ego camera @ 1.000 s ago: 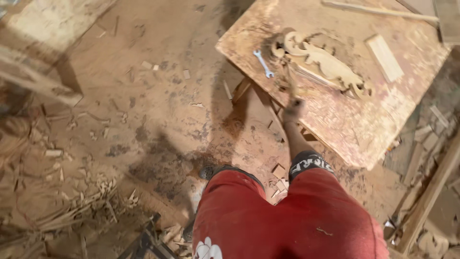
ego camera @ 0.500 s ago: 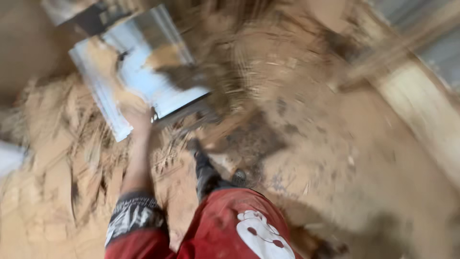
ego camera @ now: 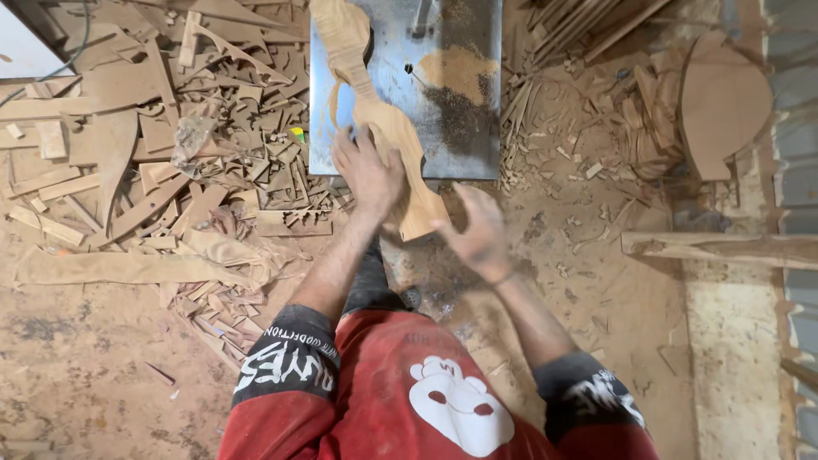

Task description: The person uses a bandsaw to cut and shape a wooden piece. They guide the wood along the blade with both hands, repositioning it multiple times to follow a curved outline. The person removes small offcuts and continues shaping the piece until the clip ends.

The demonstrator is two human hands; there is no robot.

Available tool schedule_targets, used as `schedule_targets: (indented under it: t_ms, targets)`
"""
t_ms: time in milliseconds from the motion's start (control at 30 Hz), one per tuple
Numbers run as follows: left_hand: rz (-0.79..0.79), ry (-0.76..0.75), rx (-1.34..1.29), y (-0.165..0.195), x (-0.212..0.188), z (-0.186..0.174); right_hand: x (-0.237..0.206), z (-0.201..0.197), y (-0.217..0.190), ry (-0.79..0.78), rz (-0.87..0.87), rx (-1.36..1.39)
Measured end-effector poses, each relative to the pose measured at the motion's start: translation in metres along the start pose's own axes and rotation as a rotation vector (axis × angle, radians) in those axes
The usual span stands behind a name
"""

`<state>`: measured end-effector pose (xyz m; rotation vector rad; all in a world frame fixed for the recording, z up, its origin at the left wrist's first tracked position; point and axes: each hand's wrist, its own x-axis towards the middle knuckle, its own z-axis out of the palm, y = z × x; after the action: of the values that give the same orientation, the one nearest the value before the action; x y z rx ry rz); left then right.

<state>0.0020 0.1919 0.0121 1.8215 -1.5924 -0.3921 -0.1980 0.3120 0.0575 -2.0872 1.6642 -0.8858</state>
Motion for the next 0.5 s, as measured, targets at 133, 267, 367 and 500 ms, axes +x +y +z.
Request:
schedule_targets:
  t_ms: [133,267,367,500]
  targets:
    - [0.283,0.066,-0.052,-0.016,0.067,0.002,0.042,0.046,-0.048,0.099,0.05,-0.142]
    - [0.359,-0.007,-0.151,-0.032,0.114,0.014,0.059,0.062,-0.032,0.168,0.027,-0.213]
    - [0.317,-0.031,-0.141,-0.038,0.135,0.023,0.079,0.058,-0.005,0.078,0.029,-0.271]
    - [0.303,-0.024,-0.083,-0.035,0.167,0.031,0.119,0.058,0.03,-0.06,0.014,-0.242]
